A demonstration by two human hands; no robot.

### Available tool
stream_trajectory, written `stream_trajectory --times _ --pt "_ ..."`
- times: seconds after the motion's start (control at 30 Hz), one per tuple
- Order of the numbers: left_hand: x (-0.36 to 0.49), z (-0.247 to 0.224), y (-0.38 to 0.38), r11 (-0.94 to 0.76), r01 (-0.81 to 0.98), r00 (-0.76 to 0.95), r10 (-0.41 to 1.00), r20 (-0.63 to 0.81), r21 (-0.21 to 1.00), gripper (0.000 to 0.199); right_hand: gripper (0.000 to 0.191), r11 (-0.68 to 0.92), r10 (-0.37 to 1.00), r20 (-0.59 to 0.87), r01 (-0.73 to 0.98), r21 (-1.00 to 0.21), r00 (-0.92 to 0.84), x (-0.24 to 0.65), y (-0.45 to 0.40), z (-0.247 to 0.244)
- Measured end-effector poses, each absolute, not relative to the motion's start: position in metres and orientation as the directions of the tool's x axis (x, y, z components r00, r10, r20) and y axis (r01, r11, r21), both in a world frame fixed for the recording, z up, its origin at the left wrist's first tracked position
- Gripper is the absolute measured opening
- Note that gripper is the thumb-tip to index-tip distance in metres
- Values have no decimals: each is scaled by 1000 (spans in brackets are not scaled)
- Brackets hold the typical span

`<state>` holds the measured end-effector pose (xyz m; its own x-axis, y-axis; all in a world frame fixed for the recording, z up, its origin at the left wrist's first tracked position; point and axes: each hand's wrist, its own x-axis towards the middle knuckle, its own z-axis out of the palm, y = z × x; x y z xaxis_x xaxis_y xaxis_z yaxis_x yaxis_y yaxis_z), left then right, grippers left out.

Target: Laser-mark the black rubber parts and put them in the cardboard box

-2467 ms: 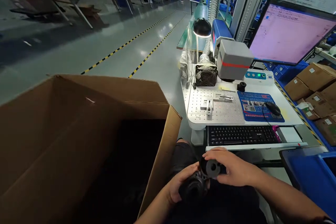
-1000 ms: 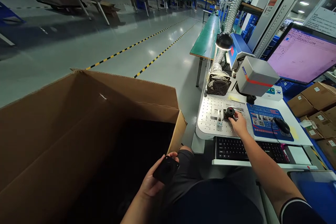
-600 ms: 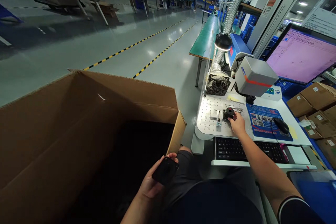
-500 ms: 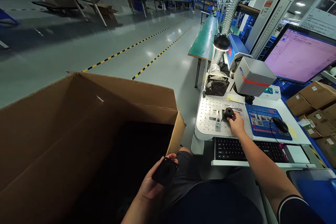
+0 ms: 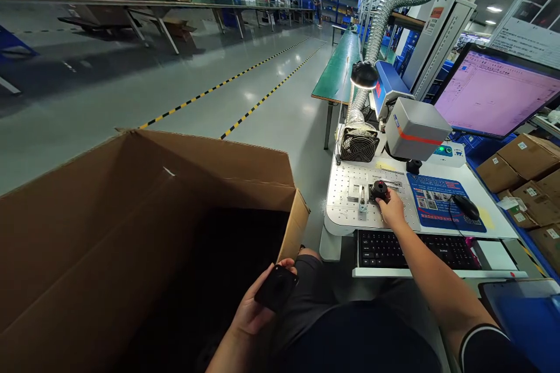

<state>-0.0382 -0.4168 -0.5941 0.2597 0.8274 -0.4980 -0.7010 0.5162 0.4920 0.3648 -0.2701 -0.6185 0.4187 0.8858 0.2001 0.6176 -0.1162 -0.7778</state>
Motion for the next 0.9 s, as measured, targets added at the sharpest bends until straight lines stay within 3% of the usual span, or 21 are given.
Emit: stream_trajectory --times 0.3,0.5,0.7,0.9 --pt "-38 -596 -416 530 -670 274 827 -491 520 32 65 -130 895 104 478 -869 433 373 -280 -600" --pt "-37 -600 -414 530 -673 265 824 -501 516 33 48 19 873 241 465 -885 423 384 -361 -591" --pt "-35 -605 -411 550 -642 249 808 -534 534 34 40 1 898 169 382 -924 407 382 -439 -608" --pt "-21 -591 -410 543 -636 162 788 -593 548 40 42 5 907 239 556 -831 348 370 -473 -633"
